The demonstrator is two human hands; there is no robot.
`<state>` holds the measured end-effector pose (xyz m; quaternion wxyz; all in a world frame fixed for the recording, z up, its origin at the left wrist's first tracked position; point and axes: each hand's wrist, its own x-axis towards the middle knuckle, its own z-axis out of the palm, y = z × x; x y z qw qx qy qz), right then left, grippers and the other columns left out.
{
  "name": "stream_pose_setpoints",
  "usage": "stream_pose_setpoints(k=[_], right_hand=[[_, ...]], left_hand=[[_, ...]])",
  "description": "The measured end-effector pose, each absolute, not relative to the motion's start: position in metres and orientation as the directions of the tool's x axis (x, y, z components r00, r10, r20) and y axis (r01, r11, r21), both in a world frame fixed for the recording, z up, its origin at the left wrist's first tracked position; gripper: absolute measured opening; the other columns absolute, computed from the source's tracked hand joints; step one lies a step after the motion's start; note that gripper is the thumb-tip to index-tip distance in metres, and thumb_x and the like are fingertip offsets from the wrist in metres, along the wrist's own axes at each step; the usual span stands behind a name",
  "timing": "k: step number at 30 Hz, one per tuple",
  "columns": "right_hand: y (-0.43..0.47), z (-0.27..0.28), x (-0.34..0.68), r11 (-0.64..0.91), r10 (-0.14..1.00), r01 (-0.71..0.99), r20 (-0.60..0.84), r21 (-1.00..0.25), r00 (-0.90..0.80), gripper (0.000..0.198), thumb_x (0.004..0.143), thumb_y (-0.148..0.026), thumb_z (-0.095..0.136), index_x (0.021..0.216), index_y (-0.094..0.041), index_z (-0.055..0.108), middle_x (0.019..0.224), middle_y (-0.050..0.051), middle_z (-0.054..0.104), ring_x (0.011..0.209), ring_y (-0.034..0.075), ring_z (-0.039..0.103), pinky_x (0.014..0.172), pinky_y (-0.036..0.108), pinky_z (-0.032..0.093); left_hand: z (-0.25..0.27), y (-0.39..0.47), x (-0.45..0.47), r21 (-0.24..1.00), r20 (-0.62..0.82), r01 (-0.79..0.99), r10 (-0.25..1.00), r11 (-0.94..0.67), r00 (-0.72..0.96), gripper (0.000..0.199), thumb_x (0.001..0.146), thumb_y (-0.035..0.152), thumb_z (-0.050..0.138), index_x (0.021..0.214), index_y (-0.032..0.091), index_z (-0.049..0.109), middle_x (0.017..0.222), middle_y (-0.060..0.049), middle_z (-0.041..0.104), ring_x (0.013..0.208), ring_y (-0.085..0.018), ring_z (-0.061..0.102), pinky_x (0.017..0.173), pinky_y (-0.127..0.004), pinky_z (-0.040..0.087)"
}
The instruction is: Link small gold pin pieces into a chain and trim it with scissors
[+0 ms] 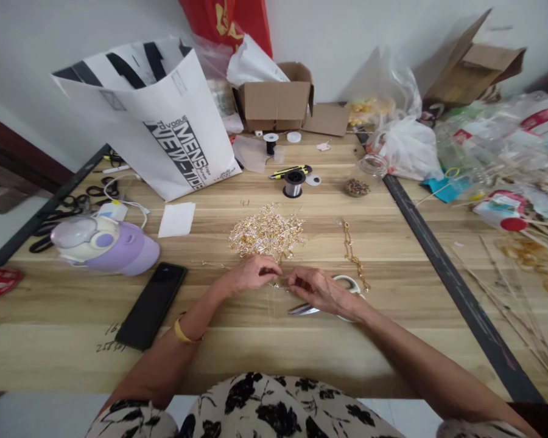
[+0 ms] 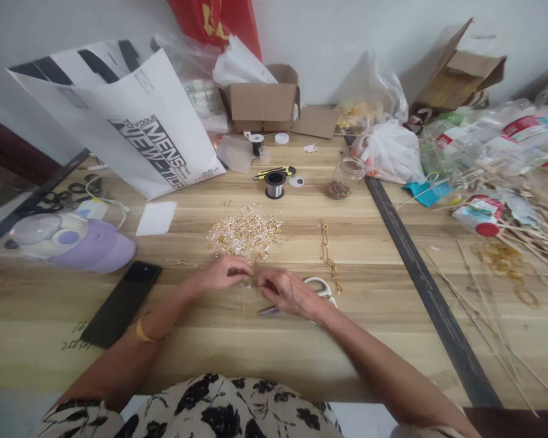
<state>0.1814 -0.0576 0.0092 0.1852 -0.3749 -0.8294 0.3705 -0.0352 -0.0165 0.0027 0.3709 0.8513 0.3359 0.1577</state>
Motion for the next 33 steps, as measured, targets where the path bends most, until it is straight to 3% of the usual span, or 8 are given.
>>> stream_pose_setpoints(k=[12, 24, 28, 33], right_hand=[[-0.055, 0.005, 0.182, 0.391, 0.748, 0.502, -0.052, -0.771, -0.662, 0.006, 0.081, -0.014, 0.052, 0.08, -0.015, 0.057, 0.068, -0.002, 0.054, 0.056, 0.009, 0.044, 0.055, 0.019, 0.033], [-0.055, 0.004, 0.183, 0.372, 0.753, 0.491, -0.053, -0.788, -0.656, 0.006, 0.083, -0.017, 0.052, 0.08, -0.015, 0.057, 0.065, -0.002, 0.052, 0.055, 0.008, 0.044, 0.055, 0.019, 0.033], [-0.054, -0.001, 0.185, 0.326, 0.751, 0.464, -0.072, -0.824, -0.656, 0.006, 0.083, -0.019, 0.052, 0.081, -0.015, 0.057, 0.067, -0.002, 0.054, 0.056, 0.009, 0.045, 0.054, 0.019, 0.034], [-0.053, -0.005, 0.186, 0.294, 0.755, 0.433, -0.071, -0.852, -0.652, 0.008, 0.084, -0.021, 0.051, 0.083, -0.015, 0.057, 0.069, -0.002, 0.054, 0.058, 0.009, 0.045, 0.055, 0.019, 0.035]], left_hand=[[0.012, -0.023, -0.039, 0.466, -0.043, 0.541, 0.593, -0.7, 0.804, 0.013, 0.083, 0.014, 0.054, 0.076, 0.015, 0.065, 0.077, -0.003, 0.062, 0.078, -0.015, 0.056, 0.071, -0.024, 0.04], [0.004, -0.023, -0.037, 0.282, 0.016, 0.601, 0.63, -0.748, 0.776, 0.023, 0.092, 0.02, 0.039, 0.079, 0.014, 0.058, 0.08, -0.005, 0.058, 0.079, -0.017, 0.052, 0.074, -0.027, 0.039], [0.004, -0.022, -0.037, 0.298, 0.055, 0.609, 0.65, -0.735, 0.758, 0.022, 0.091, 0.019, 0.042, 0.079, 0.013, 0.06, 0.079, -0.005, 0.059, 0.077, -0.017, 0.052, 0.071, -0.027, 0.04], [0.0, -0.022, -0.033, 0.48, 0.181, 0.542, 0.682, -0.69, 0.709, 0.018, 0.089, 0.018, 0.047, 0.088, 0.015, 0.064, 0.085, -0.006, 0.062, 0.08, -0.016, 0.056, 0.075, -0.027, 0.043]])
